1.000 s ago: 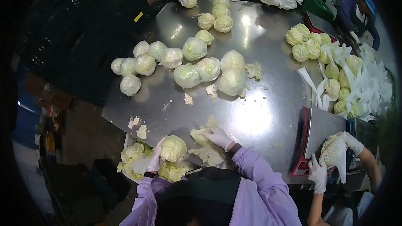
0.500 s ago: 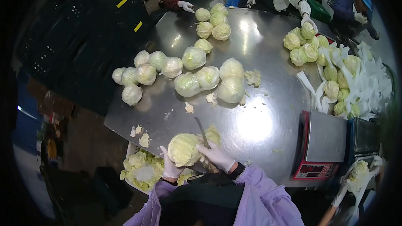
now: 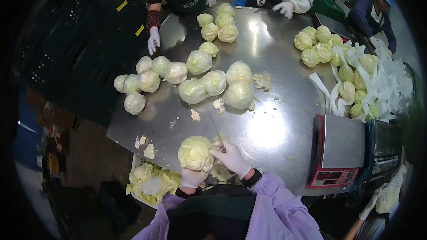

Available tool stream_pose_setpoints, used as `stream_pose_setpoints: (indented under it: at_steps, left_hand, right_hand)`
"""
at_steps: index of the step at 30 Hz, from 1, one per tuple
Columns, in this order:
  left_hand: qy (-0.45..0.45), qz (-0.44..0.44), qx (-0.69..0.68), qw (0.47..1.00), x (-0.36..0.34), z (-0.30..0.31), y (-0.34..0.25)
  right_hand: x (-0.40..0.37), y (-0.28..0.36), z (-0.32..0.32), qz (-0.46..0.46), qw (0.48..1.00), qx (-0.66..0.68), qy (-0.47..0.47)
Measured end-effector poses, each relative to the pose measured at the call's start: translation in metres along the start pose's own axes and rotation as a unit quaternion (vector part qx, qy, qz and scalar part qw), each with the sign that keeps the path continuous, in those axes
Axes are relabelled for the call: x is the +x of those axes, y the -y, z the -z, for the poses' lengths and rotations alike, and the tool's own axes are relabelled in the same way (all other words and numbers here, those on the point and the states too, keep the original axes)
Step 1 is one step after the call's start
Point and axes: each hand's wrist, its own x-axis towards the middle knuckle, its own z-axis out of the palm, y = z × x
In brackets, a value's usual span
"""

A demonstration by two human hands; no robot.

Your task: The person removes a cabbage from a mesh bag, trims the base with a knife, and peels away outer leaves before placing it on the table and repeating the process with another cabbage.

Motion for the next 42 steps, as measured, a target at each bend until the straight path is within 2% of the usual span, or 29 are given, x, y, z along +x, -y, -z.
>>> stream_pose_setpoints:
  at_steps: [1,3,5,7,8,9,11,13,14,15,17,18,19,20,21,22,23,24,25,27,28,30,31,33,35,37,39,41,42]
  left_hand:
    - [0.013,0.037,-0.112,0.993,0.001,0.001,0.000]
    - [-0.018,0.016,-0.109,0.994,0.009,-0.022,-0.009]
    - [-0.054,-0.009,-0.109,0.993,0.010,-0.036,-0.018]
    - [-0.071,-0.029,0.000,0.997,0.017,-0.044,-0.029]
    - [-0.097,-0.057,0.049,0.992,0.023,-0.052,-0.026]
    - [-0.048,-0.054,0.070,0.995,0.026,-0.061,-0.026]
    - [-0.037,-0.102,0.208,0.972,0.031,-0.083,-0.015]
    - [0.038,-0.094,0.257,0.961,0.025,-0.120,-0.015]
    - [0.051,-0.063,0.284,0.955,0.027,-0.122,-0.015]
    - [0.050,-0.066,0.347,0.934,0.027,-0.130,-0.011]
    - [0.144,-0.112,0.593,0.784,0.041,-0.096,0.004]
    - [0.148,-0.133,0.686,0.700,0.047,-0.079,0.016]
    - [0.147,-0.135,0.686,0.699,0.050,-0.073,0.023]
    - [0.195,-0.125,0.768,0.597,0.051,-0.069,0.029]
    - [0.234,-0.109,0.835,0.486,0.049,-0.059,0.034]
    - [0.243,-0.107,0.870,0.416,0.054,-0.037,0.042]
    - [0.226,-0.104,0.872,0.421,0.053,-0.027,0.042]
    - [0.237,-0.083,0.896,0.366,0.050,-0.019,0.040]
    - [0.249,-0.059,0.916,0.310,0.048,-0.009,0.039]
    - [0.217,-0.053,0.930,0.291,0.047,0.019,0.037]
    - [0.177,-0.043,0.929,0.322,0.044,0.030,0.033]
    - [0.099,-0.010,0.918,0.383,0.031,0.031,0.017]
    - [0.093,-0.007,0.919,0.383,0.024,0.037,0.007]
    - [-0.022,-0.031,0.919,0.392,0.006,0.058,-0.020]
    - [-0.141,-0.018,0.902,0.409,-0.020,0.083,-0.056]
    - [-0.275,0.022,0.848,0.453,-0.048,0.108,-0.101]
    - [-0.391,0.046,0.849,0.354,-0.082,0.189,-0.133]
    - [-0.443,0.022,0.831,0.336,-0.099,0.169,-0.156]
    - [-0.477,0.003,0.819,0.319,-0.101,0.156,-0.170]
  right_hand:
    - [0.000,0.002,0.004,0.000,1.000,0.001,-0.004]
    - [-0.004,0.018,0.015,-0.053,0.978,0.139,0.146]
    - [-0.013,0.028,0.020,-0.035,0.975,0.130,0.175]
    - [-0.014,0.024,0.030,-0.071,0.990,0.095,0.080]
    - [-0.008,0.009,0.033,0.023,0.998,0.054,0.012]
    - [-0.004,-0.014,0.043,-0.085,0.982,0.163,0.043]
    - [-0.005,-0.045,0.047,-0.080,0.923,0.368,0.081]
    - [0.001,-0.077,0.063,-0.103,0.862,0.493,0.056]
    - [0.002,-0.067,0.071,-0.094,0.855,0.509,-0.031]
    - [0.005,-0.061,0.087,-0.083,0.859,0.504,-0.039]
    - [0.013,-0.056,0.125,-0.022,0.818,0.573,-0.048]
    - [0.023,-0.068,0.146,-0.056,0.782,0.615,-0.086]
    - [0.027,-0.073,0.166,-0.092,0.765,0.625,-0.128]
    - [0.033,-0.068,0.183,-0.086,0.743,0.637,-0.186]
    - [0.042,-0.092,0.206,-0.028,0.789,0.579,-0.204]
    - [0.053,-0.095,0.231,-0.017,0.753,0.607,-0.253]
    - [0.055,-0.085,0.242,-0.015,0.748,0.594,-0.295]
    - [0.047,-0.052,0.233,-0.036,0.766,0.521,-0.374]
    - [0.051,-0.124,0.281,0.021,0.812,0.517,-0.270]
    - [0.054,-0.112,0.276,0.065,0.830,0.466,-0.300]
    - [0.061,-0.091,0.257,0.057,0.832,0.468,-0.293]
    - [0.074,-0.038,0.201,-0.036,0.834,0.414,-0.364]
    - [0.076,-0.031,0.191,-0.047,0.878,0.383,-0.283]
    - [0.090,-0.014,0.164,-0.017,0.952,0.201,-0.229]
    - [0.108,-0.004,0.140,-0.009,0.975,0.177,-0.132]
    - [0.129,0.001,0.119,-0.015,0.993,0.090,-0.077]
    - [0.154,0.002,0.104,-0.001,0.997,0.073,-0.040]
    - [0.183,0.001,0.091,0.068,0.995,-0.068,-0.034]
    - [0.192,0.006,0.084,0.051,0.997,-0.051,-0.015]
